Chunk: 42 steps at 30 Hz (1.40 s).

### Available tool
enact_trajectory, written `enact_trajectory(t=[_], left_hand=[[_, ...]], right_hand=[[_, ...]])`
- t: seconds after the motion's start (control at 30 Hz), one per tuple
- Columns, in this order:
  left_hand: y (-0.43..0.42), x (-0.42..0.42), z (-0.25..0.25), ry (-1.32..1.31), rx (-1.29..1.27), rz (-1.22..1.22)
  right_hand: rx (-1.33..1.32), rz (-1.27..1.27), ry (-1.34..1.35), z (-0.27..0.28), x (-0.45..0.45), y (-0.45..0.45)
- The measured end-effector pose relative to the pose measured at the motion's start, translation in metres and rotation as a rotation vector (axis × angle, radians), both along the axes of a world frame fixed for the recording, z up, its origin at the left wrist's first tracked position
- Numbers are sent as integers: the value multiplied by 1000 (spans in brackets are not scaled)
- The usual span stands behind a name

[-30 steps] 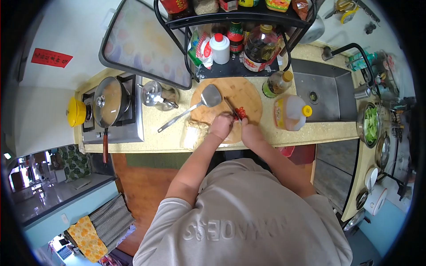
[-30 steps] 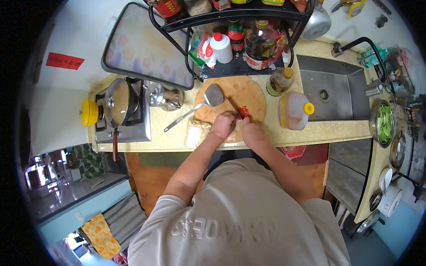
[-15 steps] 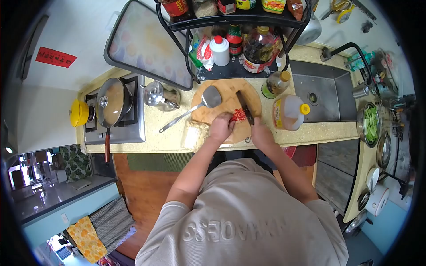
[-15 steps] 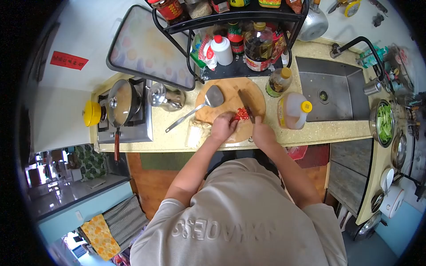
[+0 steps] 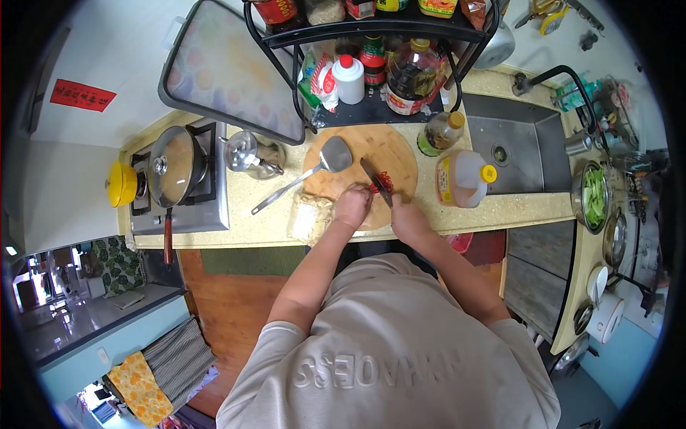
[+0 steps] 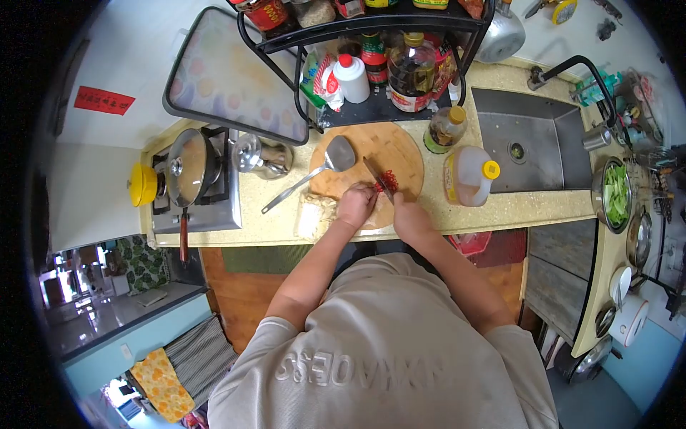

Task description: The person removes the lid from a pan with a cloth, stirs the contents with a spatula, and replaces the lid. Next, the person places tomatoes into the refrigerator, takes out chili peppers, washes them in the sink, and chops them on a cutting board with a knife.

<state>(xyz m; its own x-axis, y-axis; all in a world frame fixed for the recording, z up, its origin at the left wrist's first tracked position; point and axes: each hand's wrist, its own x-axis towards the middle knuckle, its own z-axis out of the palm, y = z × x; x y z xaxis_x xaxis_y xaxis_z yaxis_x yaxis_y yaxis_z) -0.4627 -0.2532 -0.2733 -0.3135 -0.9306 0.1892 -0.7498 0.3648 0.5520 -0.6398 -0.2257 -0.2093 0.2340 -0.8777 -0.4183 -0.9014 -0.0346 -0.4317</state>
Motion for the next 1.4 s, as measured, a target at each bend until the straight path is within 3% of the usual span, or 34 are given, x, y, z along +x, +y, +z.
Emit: enact_trajectory(t=[0.87,1.4], left_hand=[[-14,4,-3,157,9,-60],[-16,5,2,69,130,-56]], right_hand=[[82,71,-12,20,6,-25],[137,33,42,12,17,-16]])
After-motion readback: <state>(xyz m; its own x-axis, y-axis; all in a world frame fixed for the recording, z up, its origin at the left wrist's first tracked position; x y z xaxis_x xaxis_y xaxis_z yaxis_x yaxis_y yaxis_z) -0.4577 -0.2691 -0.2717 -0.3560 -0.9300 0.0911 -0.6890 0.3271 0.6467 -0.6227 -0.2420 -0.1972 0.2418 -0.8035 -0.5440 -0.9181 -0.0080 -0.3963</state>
